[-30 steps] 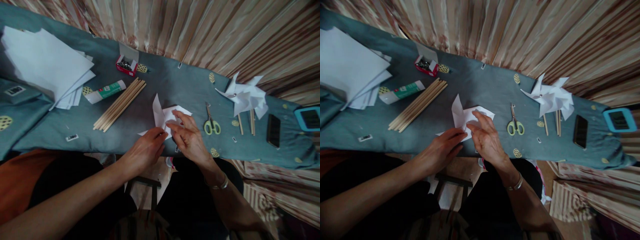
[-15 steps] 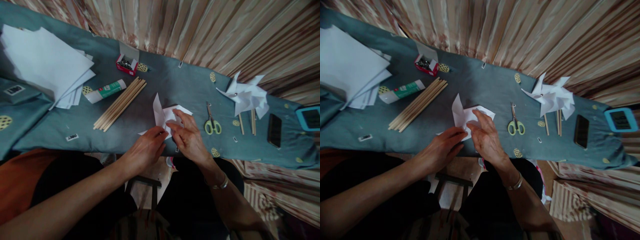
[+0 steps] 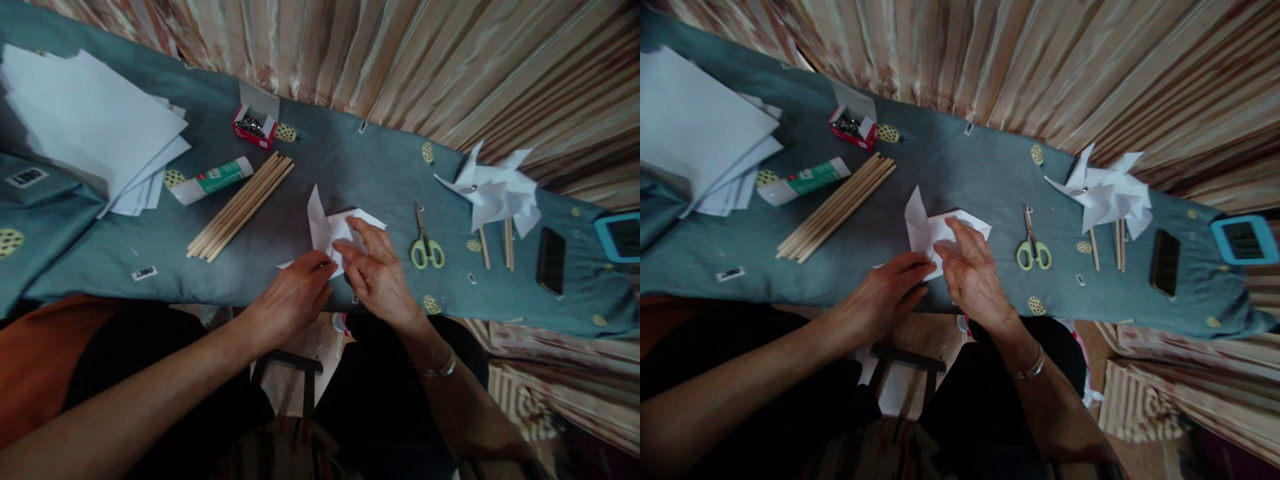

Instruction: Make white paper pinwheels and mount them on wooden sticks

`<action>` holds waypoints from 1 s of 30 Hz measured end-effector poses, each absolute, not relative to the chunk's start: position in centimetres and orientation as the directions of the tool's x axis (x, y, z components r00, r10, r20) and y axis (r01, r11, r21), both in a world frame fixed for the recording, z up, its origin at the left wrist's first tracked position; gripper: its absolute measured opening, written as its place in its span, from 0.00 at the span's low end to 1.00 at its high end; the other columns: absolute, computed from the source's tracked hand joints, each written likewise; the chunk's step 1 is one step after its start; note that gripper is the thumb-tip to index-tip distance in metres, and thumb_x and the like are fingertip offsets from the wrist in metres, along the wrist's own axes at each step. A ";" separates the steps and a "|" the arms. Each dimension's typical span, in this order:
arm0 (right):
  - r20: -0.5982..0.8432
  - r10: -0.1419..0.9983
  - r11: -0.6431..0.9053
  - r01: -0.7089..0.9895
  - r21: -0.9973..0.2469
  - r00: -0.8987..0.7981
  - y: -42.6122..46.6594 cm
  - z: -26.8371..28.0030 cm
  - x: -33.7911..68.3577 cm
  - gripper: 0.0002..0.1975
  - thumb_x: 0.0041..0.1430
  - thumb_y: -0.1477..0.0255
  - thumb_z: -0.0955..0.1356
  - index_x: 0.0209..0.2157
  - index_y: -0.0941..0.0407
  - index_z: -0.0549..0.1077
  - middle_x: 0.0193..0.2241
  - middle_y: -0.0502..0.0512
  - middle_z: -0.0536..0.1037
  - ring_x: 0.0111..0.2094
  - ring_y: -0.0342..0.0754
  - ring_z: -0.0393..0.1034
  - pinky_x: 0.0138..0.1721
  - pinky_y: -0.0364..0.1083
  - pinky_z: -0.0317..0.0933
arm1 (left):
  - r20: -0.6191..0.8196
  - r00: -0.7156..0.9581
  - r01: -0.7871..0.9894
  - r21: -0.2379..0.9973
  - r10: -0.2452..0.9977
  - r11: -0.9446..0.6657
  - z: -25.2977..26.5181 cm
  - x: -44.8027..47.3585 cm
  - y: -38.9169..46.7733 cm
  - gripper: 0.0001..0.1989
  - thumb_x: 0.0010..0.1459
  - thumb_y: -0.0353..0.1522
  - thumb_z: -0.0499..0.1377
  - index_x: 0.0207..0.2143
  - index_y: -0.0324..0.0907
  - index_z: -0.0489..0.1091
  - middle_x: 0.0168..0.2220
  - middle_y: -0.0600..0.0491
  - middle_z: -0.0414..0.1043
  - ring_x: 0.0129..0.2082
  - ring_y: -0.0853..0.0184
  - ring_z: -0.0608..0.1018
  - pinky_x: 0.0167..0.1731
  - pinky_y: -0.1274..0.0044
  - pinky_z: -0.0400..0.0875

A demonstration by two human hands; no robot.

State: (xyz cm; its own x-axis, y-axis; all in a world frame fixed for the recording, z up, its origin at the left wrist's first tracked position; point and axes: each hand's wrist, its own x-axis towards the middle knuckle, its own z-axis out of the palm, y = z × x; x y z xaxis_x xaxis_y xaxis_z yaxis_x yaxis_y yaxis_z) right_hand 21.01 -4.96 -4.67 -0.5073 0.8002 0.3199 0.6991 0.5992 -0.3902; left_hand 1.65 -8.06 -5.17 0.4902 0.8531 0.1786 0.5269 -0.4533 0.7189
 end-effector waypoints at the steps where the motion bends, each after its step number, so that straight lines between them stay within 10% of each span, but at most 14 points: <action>1: 0.318 0.799 0.602 0.696 -0.392 -0.511 -5.0 -4.7 21.0 0.18 0.66 0.76 0.62 0.52 0.47 0.74 0.64 0.53 0.64 0.64 0.60 0.61 0.62 0.64 0.62 | 0.170 0.494 0.528 0.721 0.853 -0.449 -5.2 1.7 -8.0 0.10 0.62 0.23 0.55 0.44 0.33 0.72 0.47 0.42 0.74 0.42 0.61 0.80 0.44 0.69 0.78; 8: 0.285 0.829 0.559 0.723 -0.405 -0.481 -5.3 -4.9 20.6 0.22 0.68 0.73 0.61 0.58 0.37 0.68 0.64 0.47 0.64 0.66 0.59 0.59 0.63 0.66 0.60 | 0.120 0.504 0.542 0.727 0.856 -0.421 -4.9 1.7 -7.8 0.10 0.61 0.24 0.55 0.45 0.34 0.72 0.47 0.42 0.74 0.44 0.60 0.80 0.47 0.68 0.77; 30: 0.344 0.803 0.587 0.744 -0.319 -0.486 -5.6 -6.5 20.1 0.18 0.67 0.76 0.60 0.54 0.49 0.70 0.66 0.56 0.62 0.67 0.56 0.55 0.62 0.63 0.58 | 0.100 0.562 0.617 0.610 0.821 -0.497 -4.3 1.1 -7.9 0.10 0.63 0.24 0.52 0.44 0.36 0.71 0.44 0.44 0.75 0.42 0.61 0.80 0.43 0.70 0.78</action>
State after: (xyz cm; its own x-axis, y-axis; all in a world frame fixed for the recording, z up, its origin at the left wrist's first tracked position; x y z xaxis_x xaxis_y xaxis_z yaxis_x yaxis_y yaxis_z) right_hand 20.10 -5.62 -6.50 -0.4863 0.8032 0.3440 0.7439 0.5871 -0.3193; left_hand 1.13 -7.85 -4.26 0.5622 0.8209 0.0999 0.6171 -0.4969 0.6102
